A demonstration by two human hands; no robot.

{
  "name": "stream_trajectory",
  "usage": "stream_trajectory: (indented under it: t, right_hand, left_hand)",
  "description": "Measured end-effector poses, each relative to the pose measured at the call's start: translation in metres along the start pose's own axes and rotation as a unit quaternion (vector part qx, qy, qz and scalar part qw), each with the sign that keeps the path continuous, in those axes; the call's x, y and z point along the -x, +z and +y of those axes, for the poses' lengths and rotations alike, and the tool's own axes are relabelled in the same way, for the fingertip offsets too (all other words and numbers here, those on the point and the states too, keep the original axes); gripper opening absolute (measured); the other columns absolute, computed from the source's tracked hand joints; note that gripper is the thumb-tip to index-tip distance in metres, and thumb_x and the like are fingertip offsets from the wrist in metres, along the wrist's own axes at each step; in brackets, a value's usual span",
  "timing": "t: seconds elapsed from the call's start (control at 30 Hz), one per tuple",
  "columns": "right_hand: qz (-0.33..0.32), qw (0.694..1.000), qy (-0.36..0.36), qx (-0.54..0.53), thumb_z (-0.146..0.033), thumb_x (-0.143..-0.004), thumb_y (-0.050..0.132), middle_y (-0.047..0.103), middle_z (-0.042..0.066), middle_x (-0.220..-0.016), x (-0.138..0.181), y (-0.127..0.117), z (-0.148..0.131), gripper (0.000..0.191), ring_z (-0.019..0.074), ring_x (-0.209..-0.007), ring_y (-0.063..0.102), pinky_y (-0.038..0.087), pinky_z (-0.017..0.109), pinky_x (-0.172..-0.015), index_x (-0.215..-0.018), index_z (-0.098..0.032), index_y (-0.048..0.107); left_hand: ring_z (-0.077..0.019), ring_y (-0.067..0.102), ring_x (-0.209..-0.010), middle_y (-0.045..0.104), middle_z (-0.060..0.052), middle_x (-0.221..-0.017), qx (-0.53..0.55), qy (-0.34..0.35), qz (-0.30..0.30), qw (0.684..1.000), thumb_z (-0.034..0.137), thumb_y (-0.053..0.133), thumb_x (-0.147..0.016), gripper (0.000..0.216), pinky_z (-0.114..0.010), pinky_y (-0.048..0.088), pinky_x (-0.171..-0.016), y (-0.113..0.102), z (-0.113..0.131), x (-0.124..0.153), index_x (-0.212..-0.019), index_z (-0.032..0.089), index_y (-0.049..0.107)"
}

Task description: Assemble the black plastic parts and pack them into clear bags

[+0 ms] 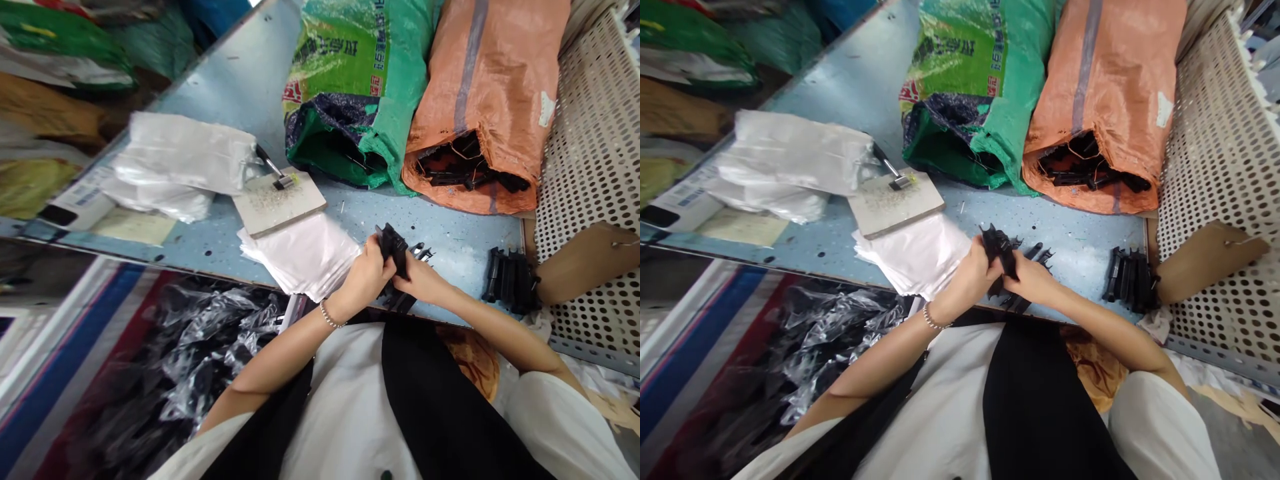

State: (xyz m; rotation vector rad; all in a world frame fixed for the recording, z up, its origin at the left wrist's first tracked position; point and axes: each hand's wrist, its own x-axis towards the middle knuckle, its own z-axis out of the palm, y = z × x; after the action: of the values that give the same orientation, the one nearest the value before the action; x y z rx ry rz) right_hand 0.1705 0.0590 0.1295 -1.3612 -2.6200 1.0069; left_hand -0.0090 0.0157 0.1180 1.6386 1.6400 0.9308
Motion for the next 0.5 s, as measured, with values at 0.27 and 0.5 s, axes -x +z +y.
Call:
stream_trajectory:
  t: [0.27, 0.5]
  right_hand:
    - [0.138, 0.917, -0.189, 0.322, -0.009, -0.102, 0.041, 0.069, 0.006, -0.100, -0.001, -0.074, 0.013, 0.031, 0.0244, -0.104, 0.058, 0.042, 0.048, -0.101, -0.106, -0.027, 0.066]
    - [0.192, 0.907, -0.214, 0.307, -0.032, -0.102, 0.055, 0.067, 0.013, -0.108, 0.002, -0.064, -0.014, 0.020, 0.0292, -0.102, 0.056, 0.043, 0.045, -0.087, -0.115, -0.020, 0.065]
  left_hand:
    - [-0.0232, 0.071, -0.076, 0.072, -0.008, -0.093, 0.023, 0.082, -0.246, 0.966, 0.021, 0.053, -0.089, 0.054, -0.037, 0.058, -0.076, -0.045, -0.006, 0.010, -0.142, 0.016, 0.048]
    - [-0.0129, 0.050, -0.042, 0.049, 0.009, -0.052, 0.244, -0.094, -0.169, 0.950, 0.026, 0.047, -0.094, 0.043, -0.024, 0.044, -0.045, -0.039, 0.014, -0.003, -0.136, 0.016, 0.048]
